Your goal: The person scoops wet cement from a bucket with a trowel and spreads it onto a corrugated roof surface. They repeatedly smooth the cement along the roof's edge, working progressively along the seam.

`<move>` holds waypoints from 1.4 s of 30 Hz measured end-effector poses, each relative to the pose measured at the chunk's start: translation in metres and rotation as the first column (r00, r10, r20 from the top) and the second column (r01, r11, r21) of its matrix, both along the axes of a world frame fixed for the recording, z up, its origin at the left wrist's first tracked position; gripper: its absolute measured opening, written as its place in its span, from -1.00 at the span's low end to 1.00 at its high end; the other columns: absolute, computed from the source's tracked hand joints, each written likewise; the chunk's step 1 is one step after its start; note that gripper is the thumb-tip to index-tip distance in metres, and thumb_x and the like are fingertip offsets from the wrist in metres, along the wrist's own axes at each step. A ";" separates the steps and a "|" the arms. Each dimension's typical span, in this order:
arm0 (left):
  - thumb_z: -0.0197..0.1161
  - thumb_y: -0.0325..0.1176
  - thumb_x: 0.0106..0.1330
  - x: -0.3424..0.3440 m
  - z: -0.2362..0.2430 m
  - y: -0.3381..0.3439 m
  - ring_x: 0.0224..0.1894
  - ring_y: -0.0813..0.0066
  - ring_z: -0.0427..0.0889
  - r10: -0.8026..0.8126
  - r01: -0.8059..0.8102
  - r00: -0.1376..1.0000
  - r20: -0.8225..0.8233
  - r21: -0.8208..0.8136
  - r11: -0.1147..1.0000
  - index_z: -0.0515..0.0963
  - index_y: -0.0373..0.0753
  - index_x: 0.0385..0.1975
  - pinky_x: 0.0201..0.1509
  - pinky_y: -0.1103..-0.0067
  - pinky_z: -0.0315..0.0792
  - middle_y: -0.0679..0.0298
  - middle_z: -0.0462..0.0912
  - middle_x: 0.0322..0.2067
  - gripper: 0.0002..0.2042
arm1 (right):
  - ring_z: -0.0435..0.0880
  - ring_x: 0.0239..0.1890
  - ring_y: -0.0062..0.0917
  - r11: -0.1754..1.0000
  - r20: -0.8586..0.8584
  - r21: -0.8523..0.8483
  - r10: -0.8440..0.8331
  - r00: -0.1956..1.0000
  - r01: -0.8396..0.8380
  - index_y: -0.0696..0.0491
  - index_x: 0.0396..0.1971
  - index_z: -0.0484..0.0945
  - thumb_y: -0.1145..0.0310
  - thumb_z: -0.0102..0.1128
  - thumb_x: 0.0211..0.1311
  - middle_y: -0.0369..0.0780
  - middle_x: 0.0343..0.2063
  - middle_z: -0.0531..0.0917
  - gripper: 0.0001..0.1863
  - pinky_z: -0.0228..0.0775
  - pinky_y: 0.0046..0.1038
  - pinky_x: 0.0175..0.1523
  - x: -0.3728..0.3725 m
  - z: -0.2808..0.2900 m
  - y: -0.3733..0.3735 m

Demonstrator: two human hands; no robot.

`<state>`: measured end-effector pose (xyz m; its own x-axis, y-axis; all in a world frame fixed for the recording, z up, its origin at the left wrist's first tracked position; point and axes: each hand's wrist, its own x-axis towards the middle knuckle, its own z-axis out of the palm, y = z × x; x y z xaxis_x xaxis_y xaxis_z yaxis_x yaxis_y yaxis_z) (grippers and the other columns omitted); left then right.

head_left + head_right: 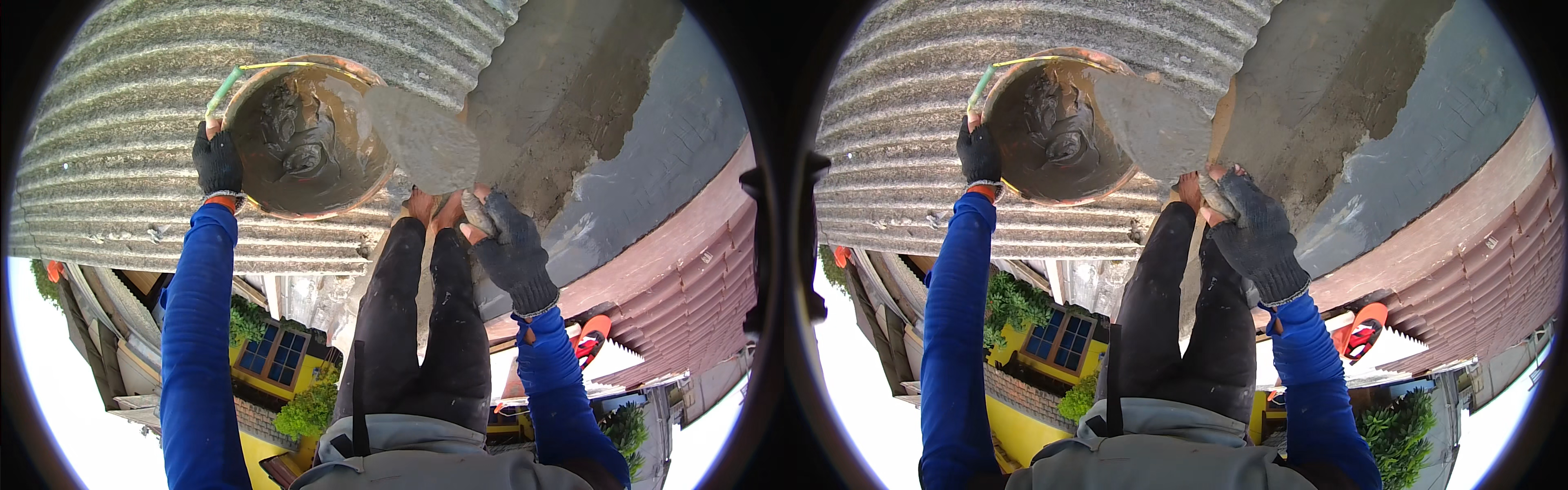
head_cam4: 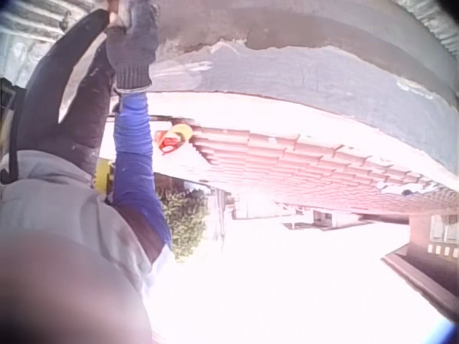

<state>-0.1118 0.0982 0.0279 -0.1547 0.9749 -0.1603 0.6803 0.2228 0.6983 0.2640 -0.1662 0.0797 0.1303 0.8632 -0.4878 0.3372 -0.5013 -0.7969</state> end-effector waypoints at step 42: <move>-0.07 -0.03 0.54 -0.035 -0.021 0.012 -0.21 0.41 0.58 -0.100 0.104 0.991 0.087 -0.039 0.994 0.54 -0.39 -0.02 -0.05 0.49 0.43 0.14 0.67 -0.23 -0.52 | 0.60 -0.13 -0.46 0.708 -0.118 0.178 -0.674 0.729 0.683 0.13 0.07 0.51 0.29 0.44 0.08 -0.20 -0.17 0.67 -0.45 0.42 -0.48 0.02 -0.035 -0.150 -0.019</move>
<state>-0.1469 0.1098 0.0065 -0.0390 0.9766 -0.2113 0.6398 0.1868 0.7455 0.2285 -0.1857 -0.0707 0.7028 0.6259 -0.3381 -0.0674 -0.4146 -0.9075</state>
